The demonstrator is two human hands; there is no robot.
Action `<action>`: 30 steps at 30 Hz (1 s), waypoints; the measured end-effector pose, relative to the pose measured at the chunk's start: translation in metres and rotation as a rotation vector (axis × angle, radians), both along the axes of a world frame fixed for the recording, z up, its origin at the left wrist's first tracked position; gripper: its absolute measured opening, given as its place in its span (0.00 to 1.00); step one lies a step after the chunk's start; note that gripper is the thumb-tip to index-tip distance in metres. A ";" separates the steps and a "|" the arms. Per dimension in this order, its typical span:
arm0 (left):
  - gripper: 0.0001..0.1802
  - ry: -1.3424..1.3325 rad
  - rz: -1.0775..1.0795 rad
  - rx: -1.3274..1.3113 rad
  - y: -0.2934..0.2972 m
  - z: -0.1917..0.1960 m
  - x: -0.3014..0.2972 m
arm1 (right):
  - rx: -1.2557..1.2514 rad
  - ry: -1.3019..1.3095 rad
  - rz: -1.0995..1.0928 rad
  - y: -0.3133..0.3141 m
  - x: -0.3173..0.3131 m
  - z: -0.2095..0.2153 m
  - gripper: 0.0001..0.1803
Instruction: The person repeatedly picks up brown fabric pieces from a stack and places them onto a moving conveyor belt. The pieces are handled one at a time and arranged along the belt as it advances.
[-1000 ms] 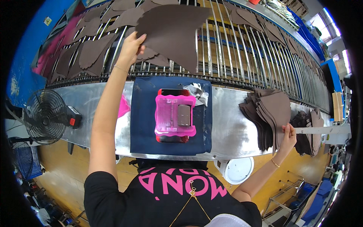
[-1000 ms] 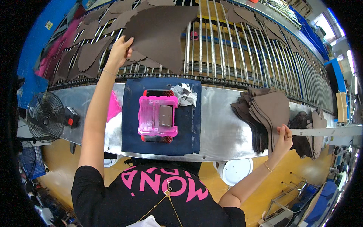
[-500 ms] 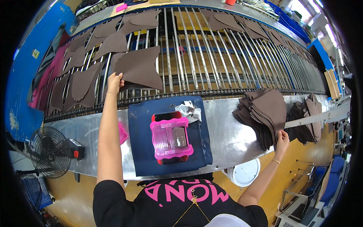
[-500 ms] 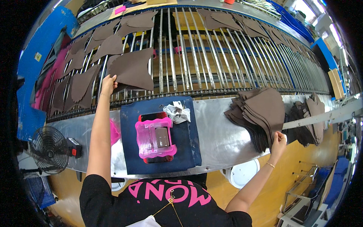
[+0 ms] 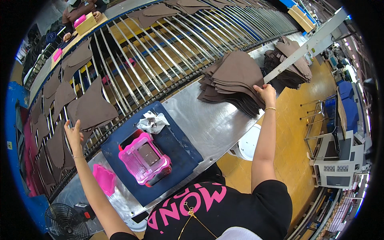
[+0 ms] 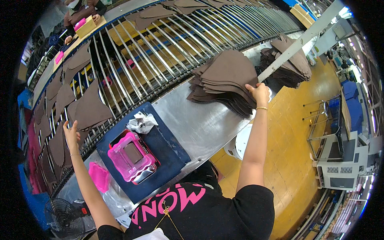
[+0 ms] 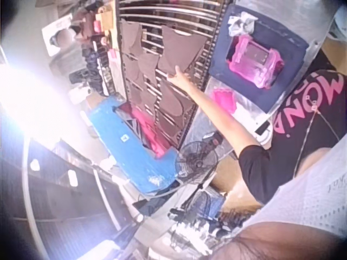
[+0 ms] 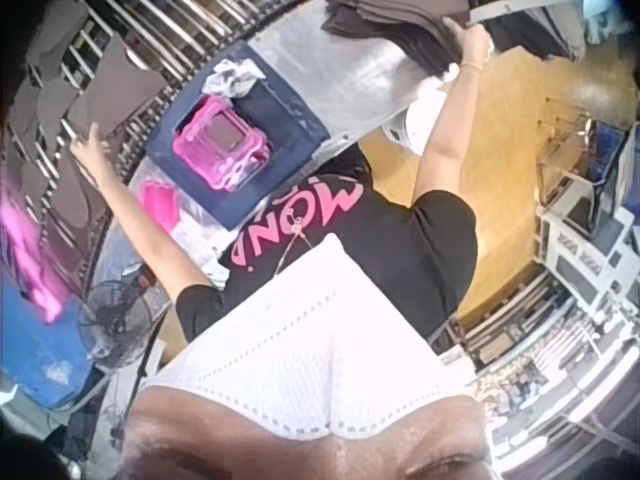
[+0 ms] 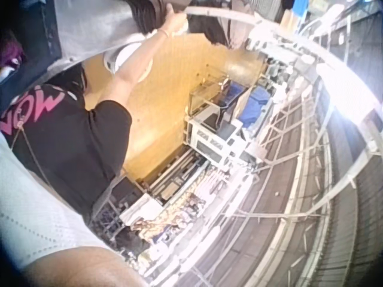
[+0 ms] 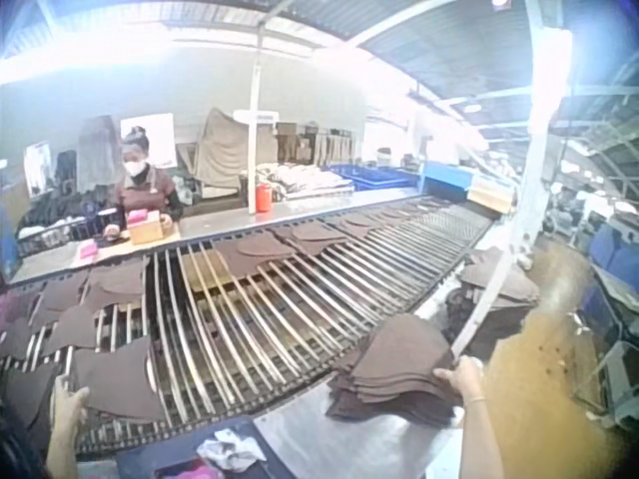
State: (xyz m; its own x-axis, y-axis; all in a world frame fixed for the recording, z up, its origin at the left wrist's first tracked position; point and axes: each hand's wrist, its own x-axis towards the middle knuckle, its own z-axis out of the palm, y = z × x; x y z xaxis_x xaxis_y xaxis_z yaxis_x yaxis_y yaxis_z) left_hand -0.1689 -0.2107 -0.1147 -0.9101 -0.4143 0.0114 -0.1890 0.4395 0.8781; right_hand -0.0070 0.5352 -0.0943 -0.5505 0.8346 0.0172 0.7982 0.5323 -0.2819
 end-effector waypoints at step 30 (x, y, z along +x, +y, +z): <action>0.44 0.178 -0.708 0.067 0.146 0.109 0.101 | -0.729 0.855 0.983 -0.238 0.002 0.158 0.21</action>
State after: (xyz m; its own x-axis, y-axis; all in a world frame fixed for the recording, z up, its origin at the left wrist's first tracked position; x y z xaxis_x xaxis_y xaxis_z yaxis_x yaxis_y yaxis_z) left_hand -0.0680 -0.0646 -0.0061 -0.9466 0.2677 0.1796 0.2688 0.3478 0.8982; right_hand -0.0054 0.2976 0.0641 -0.9224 0.1122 0.3695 -0.3263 0.2851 -0.9013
